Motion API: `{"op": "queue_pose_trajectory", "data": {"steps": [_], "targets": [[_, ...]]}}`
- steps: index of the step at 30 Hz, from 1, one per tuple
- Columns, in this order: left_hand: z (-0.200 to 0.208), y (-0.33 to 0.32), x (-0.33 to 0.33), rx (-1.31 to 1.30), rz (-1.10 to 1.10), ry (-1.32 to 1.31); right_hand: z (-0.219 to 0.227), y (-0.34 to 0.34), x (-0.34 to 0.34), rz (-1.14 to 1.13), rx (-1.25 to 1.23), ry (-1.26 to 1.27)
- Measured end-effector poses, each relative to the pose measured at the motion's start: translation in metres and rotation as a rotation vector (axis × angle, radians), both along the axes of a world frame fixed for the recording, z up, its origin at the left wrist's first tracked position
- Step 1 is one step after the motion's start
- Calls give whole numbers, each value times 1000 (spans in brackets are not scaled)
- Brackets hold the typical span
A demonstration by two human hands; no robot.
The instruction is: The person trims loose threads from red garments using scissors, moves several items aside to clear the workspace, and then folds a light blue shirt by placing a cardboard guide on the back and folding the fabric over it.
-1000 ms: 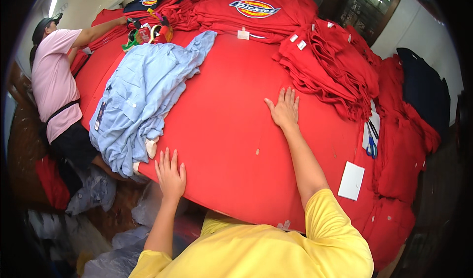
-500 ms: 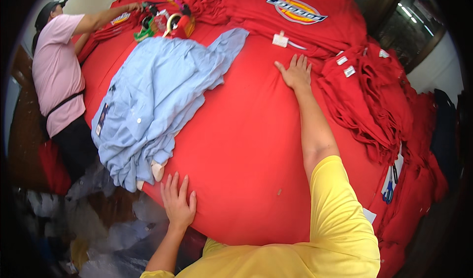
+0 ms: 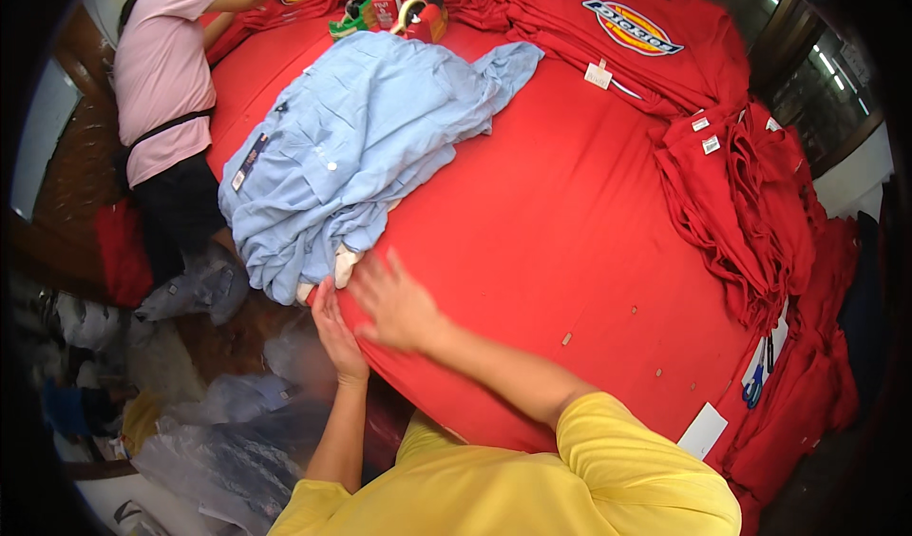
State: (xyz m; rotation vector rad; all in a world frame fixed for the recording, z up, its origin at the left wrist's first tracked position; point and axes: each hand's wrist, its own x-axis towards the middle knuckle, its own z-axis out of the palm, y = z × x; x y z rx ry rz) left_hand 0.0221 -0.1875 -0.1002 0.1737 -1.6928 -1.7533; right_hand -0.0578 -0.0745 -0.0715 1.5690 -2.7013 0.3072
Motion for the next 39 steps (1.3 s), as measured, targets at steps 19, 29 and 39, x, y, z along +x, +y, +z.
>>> {"op": "queue_pose_trajectory", "data": {"steps": [19, 29, 39], "targets": [[2, -25, -24, -1375, -65, -386, -2, 223, 43, -970, -45, 147], [-7, -33, -29, -1392, -120, -325, -5, 306, 221, -1595, 55, 164], [-6, -34, -30, -1404, -106, -308, 6, 304, 398, -1813, -13, 155]]}}
